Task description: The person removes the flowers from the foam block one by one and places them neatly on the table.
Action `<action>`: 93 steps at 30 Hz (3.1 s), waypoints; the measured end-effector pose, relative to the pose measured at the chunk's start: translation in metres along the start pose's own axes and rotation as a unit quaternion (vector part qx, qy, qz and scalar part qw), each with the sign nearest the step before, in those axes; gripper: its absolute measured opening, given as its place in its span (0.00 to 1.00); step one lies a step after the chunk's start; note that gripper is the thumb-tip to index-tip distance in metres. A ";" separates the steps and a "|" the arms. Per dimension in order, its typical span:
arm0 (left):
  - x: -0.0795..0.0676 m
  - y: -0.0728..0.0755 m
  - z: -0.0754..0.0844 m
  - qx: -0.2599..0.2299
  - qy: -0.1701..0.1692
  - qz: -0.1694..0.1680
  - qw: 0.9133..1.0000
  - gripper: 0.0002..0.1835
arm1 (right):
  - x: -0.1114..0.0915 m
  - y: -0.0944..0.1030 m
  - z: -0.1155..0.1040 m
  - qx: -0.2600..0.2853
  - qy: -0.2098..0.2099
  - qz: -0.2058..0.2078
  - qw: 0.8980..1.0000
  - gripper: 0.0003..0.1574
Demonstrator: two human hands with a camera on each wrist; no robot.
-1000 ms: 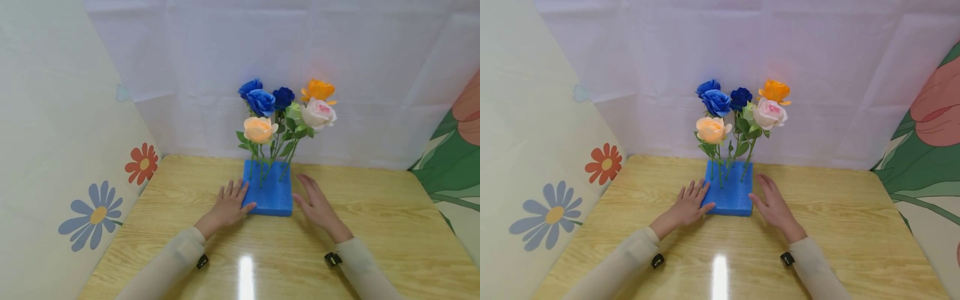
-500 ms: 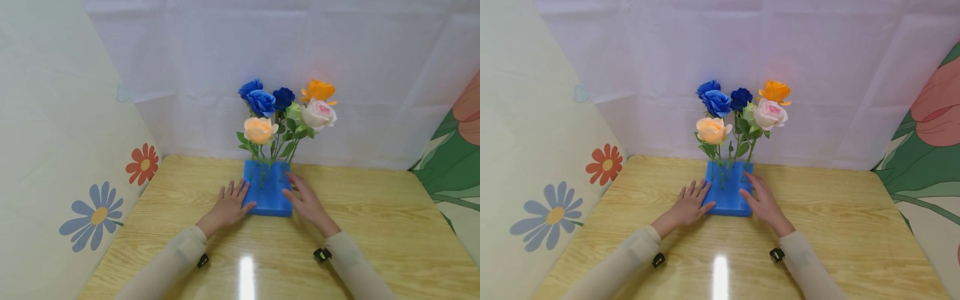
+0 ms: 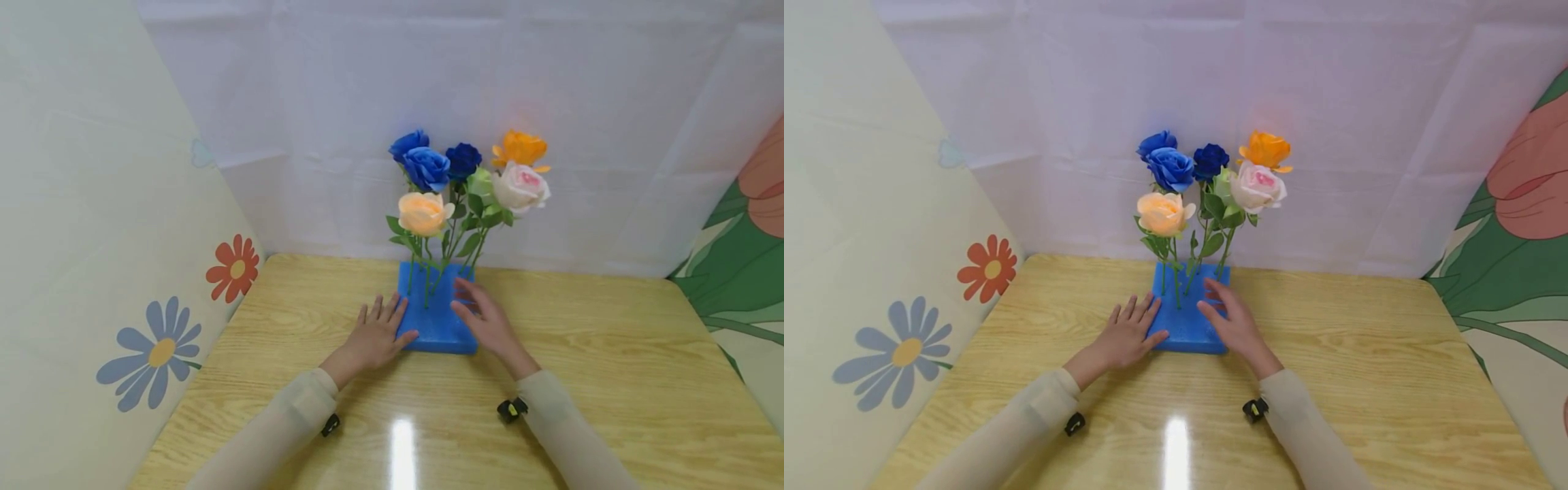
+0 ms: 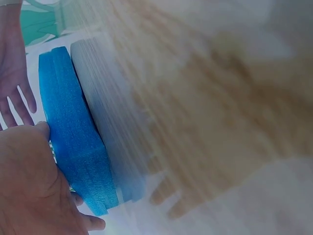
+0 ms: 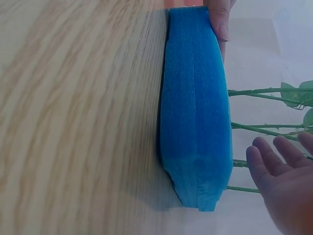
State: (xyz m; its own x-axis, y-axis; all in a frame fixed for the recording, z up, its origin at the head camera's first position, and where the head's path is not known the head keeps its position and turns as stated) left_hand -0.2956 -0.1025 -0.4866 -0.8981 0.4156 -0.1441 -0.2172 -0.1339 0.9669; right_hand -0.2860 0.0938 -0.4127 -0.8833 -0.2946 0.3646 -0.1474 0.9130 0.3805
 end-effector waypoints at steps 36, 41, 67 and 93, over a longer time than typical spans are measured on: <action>0.000 0.003 0.004 0.037 0.011 -0.001 0.999 0.43 | 0.032 -0.039 0.040 0.089 -0.103 0.021 0.990 0.31; -0.001 0.004 0.005 0.047 0.015 -0.004 0.999 0.43 | 0.033 -0.041 0.043 0.091 -0.123 0.032 0.988 0.28; -0.002 0.004 0.006 0.045 0.015 -0.010 0.999 0.43 | 0.038 -0.046 0.042 0.131 -0.103 0.066 0.984 0.15; -0.002 0.005 0.005 0.054 0.011 -0.001 0.998 0.44 | 0.009 -0.007 -0.003 0.111 0.003 0.071 0.991 0.12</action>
State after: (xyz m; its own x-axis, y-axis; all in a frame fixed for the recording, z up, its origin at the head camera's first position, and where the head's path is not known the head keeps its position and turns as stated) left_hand -0.2933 -0.0993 -0.4801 -0.9064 0.3950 -0.1501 -0.1780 -0.0346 0.9834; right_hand -0.2913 0.0842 -0.4099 -0.8994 -0.1600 0.4068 -0.1173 0.9848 0.1282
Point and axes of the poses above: each hand's wrist, its own x-axis towards the middle knuckle, its own y-axis out of the back of the hand, z = x × y, the point moved 8 cm from there along x, towards the middle knuckle, and after that the axes turned 1 degree about -z, right-handed, at the moved point
